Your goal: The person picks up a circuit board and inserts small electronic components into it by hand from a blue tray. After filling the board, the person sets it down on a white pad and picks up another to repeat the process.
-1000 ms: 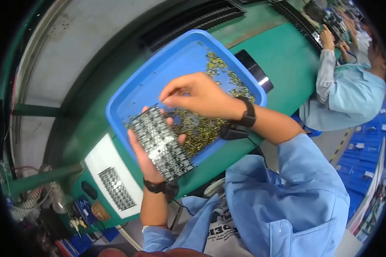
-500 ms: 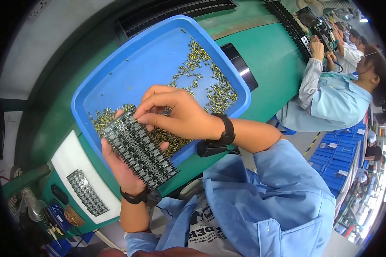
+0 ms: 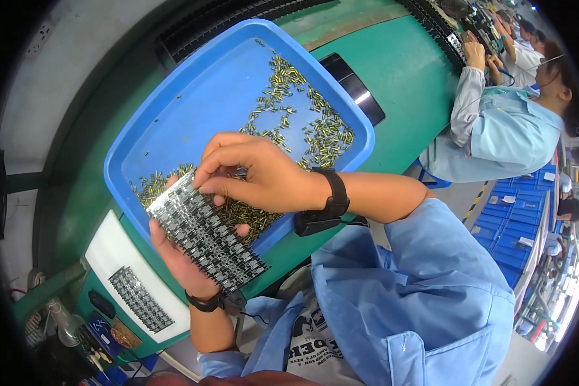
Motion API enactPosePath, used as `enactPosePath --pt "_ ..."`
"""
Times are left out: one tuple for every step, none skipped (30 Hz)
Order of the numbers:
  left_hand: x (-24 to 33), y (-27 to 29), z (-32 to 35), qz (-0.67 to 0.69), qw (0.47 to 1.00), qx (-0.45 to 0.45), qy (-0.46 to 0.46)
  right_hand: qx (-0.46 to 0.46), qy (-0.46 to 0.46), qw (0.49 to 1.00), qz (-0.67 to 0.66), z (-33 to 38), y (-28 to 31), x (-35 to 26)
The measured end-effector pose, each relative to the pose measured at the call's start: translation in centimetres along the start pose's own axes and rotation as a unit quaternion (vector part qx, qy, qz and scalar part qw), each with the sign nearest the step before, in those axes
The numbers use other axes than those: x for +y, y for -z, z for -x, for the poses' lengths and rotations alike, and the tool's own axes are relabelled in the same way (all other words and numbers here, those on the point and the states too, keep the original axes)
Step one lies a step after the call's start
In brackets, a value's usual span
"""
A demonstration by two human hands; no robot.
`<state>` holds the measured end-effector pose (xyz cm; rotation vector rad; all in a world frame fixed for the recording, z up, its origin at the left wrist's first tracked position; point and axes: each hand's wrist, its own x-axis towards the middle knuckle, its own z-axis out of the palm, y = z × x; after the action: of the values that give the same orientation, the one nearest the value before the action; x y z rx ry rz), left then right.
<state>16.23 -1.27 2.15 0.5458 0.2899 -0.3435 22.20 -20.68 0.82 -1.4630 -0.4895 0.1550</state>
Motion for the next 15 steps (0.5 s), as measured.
enactPosePath --pt "0.0 -0.1 0.0 0.002 1.0 0.001 -0.004 -0.002 0.001 1.0 -0.006 -0.1 0.0 0.0" --pt "0.0 0.0 0.1 0.002 1.0 0.0 -0.003 -0.004 0.001 1.0 -0.011 -0.2 -0.1 -0.1" --pt "0.0 0.0 0.1 0.001 1.0 -0.001 -0.002 -0.003 0.001 1.0 -0.011 -0.1 -0.1 -0.1" --pt "0.0 0.1 0.1 0.001 1.0 -0.003 -0.001 -0.002 0.0 1.0 -0.015 -0.1 -0.2 -0.1" --pt "0.0 0.2 0.1 0.001 1.0 -0.004 -0.001 -0.001 -0.001 1.0 -0.02 -0.1 -0.3 0.0" --pt "0.0 0.3 0.1 0.002 1.0 -0.005 -0.001 -0.001 -0.002 1.0 -0.025 -0.1 -0.3 0.0" --pt "0.0 0.7 0.1 0.004 1.0 -0.017 0.0 -0.001 -0.003 1.0 -0.024 -0.1 -0.3 0.0" --pt "0.0 1.0 0.0 0.006 1.0 -0.029 0.001 -0.002 -0.006 1.0 -0.022 -0.1 -0.4 0.0" --pt "0.0 1.3 0.0 0.009 0.999 -0.041 0.001 -0.003 -0.008 1.0 -0.021 -0.1 -0.4 0.1" --pt "0.0 1.4 0.0 0.009 0.999 -0.041 0.001 -0.004 -0.011 1.0 -0.019 -0.1 -0.4 0.1" --pt "0.0 1.5 0.0 0.011 0.999 -0.045 0.0 -0.003 -0.012 1.0 -0.019 -0.1 -0.4 0.0" --pt "0.1 1.6 0.0 0.013 0.999 -0.049 -0.001 0.003 -0.021 0.999 -0.025 -0.1 -0.4 -0.2" --pt "0.1 1.5 0.0 0.014 0.998 -0.053 -0.001 0.01 -0.03 0.999 -0.032 -0.1 -0.3 -0.4" --pt "0.0 1.4 0.0 0.013 0.998 -0.053 0.0 0.016 -0.04 0.998 -0.039 -0.1 -0.3 -0.4" --pt "-0.2 0.9 0.0 0.009 0.999 -0.038 0.0 0.018 -0.04 0.998 -0.039 -0.1 -0.2 -0.4"
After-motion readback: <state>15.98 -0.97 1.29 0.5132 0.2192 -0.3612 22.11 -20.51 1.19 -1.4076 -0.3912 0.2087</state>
